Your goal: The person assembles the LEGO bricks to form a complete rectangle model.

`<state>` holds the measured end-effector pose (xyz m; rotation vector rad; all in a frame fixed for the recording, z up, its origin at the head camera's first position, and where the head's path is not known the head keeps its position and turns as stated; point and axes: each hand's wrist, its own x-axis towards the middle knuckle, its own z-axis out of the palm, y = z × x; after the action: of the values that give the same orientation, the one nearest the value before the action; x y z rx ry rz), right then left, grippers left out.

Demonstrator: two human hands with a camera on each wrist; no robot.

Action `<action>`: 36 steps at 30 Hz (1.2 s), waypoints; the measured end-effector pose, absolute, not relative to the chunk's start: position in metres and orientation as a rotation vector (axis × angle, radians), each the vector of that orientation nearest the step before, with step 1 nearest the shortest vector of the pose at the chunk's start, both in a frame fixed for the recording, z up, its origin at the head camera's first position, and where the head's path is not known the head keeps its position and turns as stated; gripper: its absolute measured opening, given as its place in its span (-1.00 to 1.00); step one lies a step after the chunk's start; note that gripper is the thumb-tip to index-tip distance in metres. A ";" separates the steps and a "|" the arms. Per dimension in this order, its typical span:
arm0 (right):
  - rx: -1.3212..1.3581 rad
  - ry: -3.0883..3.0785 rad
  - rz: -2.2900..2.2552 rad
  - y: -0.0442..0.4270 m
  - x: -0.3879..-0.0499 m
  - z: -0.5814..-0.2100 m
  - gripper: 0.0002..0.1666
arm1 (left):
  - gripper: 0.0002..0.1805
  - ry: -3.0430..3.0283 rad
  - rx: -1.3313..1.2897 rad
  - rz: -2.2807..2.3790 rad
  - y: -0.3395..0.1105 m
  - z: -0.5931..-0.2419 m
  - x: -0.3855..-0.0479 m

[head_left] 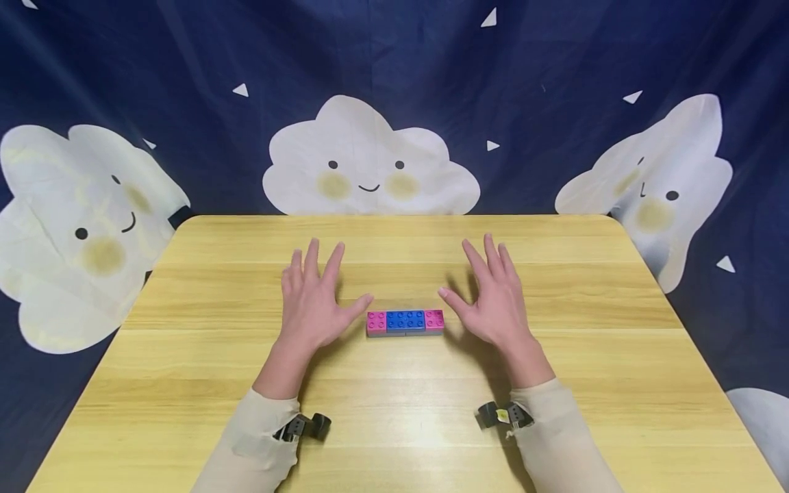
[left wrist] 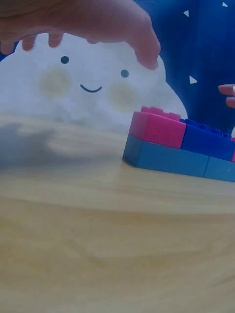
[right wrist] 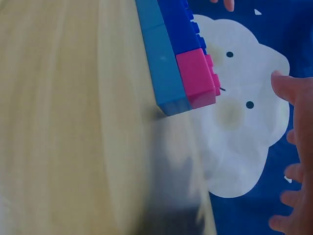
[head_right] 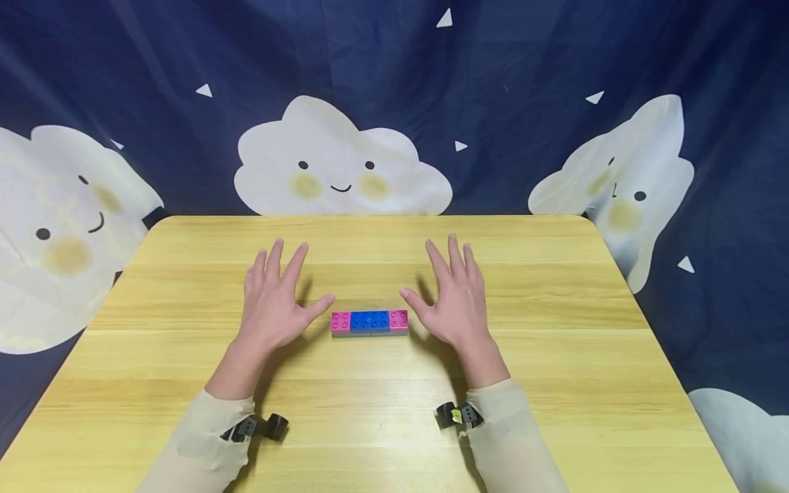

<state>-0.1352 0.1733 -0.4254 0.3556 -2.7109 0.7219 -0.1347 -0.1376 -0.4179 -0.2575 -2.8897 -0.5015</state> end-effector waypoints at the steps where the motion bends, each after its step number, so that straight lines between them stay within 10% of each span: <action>1: 0.343 -2.712 0.686 0.173 -0.136 -0.424 0.06 | 0.13 -2.887 -0.238 -0.471 -0.137 -0.417 -0.135; 36: 0.116 -2.808 0.386 0.180 -0.141 -0.427 0.29 | 0.33 -2.897 -0.103 -0.296 -0.143 -0.415 -0.138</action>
<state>-0.1409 0.1805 -0.4272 0.1160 -2.8083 0.3856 -0.1384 -0.1426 -0.4149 -0.1030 -2.8973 -0.2962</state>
